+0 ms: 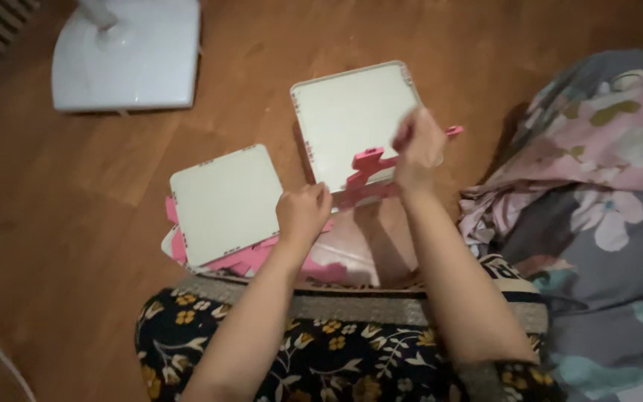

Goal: The person assembles a small pink and white plastic shelving unit by hand. They connect pink interlocking supports to white square panels, building the frame layer by layer and adding the top panel.

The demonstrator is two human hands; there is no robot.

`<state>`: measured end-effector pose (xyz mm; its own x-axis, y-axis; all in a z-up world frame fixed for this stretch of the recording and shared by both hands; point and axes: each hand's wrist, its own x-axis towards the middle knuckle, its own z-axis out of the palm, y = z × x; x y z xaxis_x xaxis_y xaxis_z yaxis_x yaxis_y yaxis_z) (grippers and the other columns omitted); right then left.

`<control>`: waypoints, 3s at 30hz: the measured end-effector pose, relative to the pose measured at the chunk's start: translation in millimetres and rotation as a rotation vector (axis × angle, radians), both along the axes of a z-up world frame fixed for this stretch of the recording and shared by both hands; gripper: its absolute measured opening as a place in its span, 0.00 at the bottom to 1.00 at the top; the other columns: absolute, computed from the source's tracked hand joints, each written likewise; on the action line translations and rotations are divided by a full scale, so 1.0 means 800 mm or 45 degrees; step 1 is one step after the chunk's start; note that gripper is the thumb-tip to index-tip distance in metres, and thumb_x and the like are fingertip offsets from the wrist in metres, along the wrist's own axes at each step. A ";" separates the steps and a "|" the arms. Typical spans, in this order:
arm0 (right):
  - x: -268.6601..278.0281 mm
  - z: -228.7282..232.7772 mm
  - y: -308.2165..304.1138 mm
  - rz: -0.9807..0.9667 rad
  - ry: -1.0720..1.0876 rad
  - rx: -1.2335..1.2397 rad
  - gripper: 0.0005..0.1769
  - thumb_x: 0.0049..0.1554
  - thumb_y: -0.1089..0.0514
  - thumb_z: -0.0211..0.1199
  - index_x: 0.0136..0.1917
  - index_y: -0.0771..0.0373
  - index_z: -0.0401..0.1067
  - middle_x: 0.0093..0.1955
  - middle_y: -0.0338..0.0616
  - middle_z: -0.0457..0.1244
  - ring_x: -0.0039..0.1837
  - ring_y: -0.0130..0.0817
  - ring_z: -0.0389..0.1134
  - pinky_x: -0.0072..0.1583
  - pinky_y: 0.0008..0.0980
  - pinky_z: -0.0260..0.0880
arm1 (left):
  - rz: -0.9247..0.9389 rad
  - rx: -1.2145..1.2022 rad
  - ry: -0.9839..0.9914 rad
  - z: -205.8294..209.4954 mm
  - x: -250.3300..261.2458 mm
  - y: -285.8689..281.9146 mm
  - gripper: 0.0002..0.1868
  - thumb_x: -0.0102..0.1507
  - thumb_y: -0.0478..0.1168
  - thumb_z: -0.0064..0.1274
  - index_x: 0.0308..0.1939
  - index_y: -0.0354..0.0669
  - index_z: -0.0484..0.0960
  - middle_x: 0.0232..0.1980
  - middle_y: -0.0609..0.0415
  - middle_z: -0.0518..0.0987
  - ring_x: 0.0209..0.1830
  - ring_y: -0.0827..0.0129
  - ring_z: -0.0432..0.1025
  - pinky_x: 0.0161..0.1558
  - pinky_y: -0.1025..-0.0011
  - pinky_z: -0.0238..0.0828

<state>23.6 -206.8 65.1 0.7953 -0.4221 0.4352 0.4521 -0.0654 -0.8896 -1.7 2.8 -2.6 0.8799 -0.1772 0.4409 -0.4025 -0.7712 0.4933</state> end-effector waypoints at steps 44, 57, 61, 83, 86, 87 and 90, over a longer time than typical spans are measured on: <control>-0.040 -0.064 0.028 -0.065 0.680 -1.358 0.06 0.59 0.59 0.57 0.47 0.59 0.74 0.49 0.51 0.67 0.50 0.53 0.71 0.49 0.51 0.70 | 2.354 -1.182 0.921 -0.056 0.034 0.137 0.35 0.58 0.43 0.57 0.64 0.35 0.59 0.66 0.34 0.65 0.62 0.42 0.68 0.60 0.54 0.70; -0.041 -0.058 -0.022 -0.367 0.725 -1.430 0.07 0.55 0.65 0.61 0.48 0.60 0.75 0.50 0.52 0.66 0.50 0.55 0.70 0.48 0.51 0.70 | 1.534 -2.118 0.537 -0.240 0.104 0.189 0.19 0.58 0.41 0.62 0.44 0.29 0.75 0.38 0.44 0.77 0.27 0.60 0.67 0.27 0.63 0.62; -0.042 -0.051 -0.008 -0.321 0.653 -1.321 0.07 0.54 0.64 0.63 0.48 0.58 0.75 0.49 0.48 0.67 0.49 0.52 0.70 0.48 0.50 0.70 | 1.220 -1.454 0.830 -0.238 0.103 0.181 0.20 0.58 0.45 0.64 0.41 0.28 0.82 0.36 0.44 0.82 0.25 0.62 0.70 0.27 0.63 0.64; -0.043 -0.027 -0.059 -0.205 0.429 -0.923 0.07 0.57 0.66 0.64 0.50 0.65 0.77 0.49 0.50 0.70 0.43 0.44 0.70 0.48 0.40 0.70 | -0.335 0.717 1.152 -0.164 0.025 0.067 0.24 0.48 0.48 0.73 0.47 0.53 0.87 0.50 0.51 0.80 0.55 0.56 0.72 0.58 0.51 0.67; -0.050 -0.008 -0.071 -0.269 0.411 -0.862 0.06 0.57 0.65 0.65 0.49 0.65 0.78 0.44 0.49 0.70 0.39 0.36 0.68 0.45 0.34 0.68 | -0.454 0.131 1.322 -0.145 0.038 0.081 0.20 0.48 0.41 0.71 0.43 0.42 0.86 0.41 0.48 0.84 0.41 0.61 0.79 0.46 0.61 0.78; -0.051 -0.004 -0.074 -0.259 0.361 -0.805 0.06 0.58 0.65 0.65 0.50 0.65 0.78 0.44 0.47 0.70 0.41 0.33 0.68 0.46 0.32 0.68 | -0.473 -0.108 1.402 -0.131 0.041 0.089 0.17 0.49 0.38 0.70 0.41 0.38 0.87 0.39 0.46 0.85 0.38 0.62 0.79 0.42 0.62 0.78; -0.054 0.001 -0.082 -0.218 0.296 -0.654 0.06 0.60 0.65 0.66 0.51 0.66 0.78 0.43 0.43 0.70 0.43 0.26 0.68 0.47 0.27 0.68 | -0.394 -0.284 1.307 -0.077 0.056 0.109 0.13 0.53 0.36 0.68 0.42 0.39 0.87 0.39 0.50 0.86 0.38 0.70 0.78 0.42 0.69 0.76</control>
<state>-19.8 -272.6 66.1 0.8334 -0.3337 0.4405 0.1944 -0.5690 -0.7990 43.1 89.8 -64.3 0.7778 -0.4612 -0.4269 0.1190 -0.5590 0.8206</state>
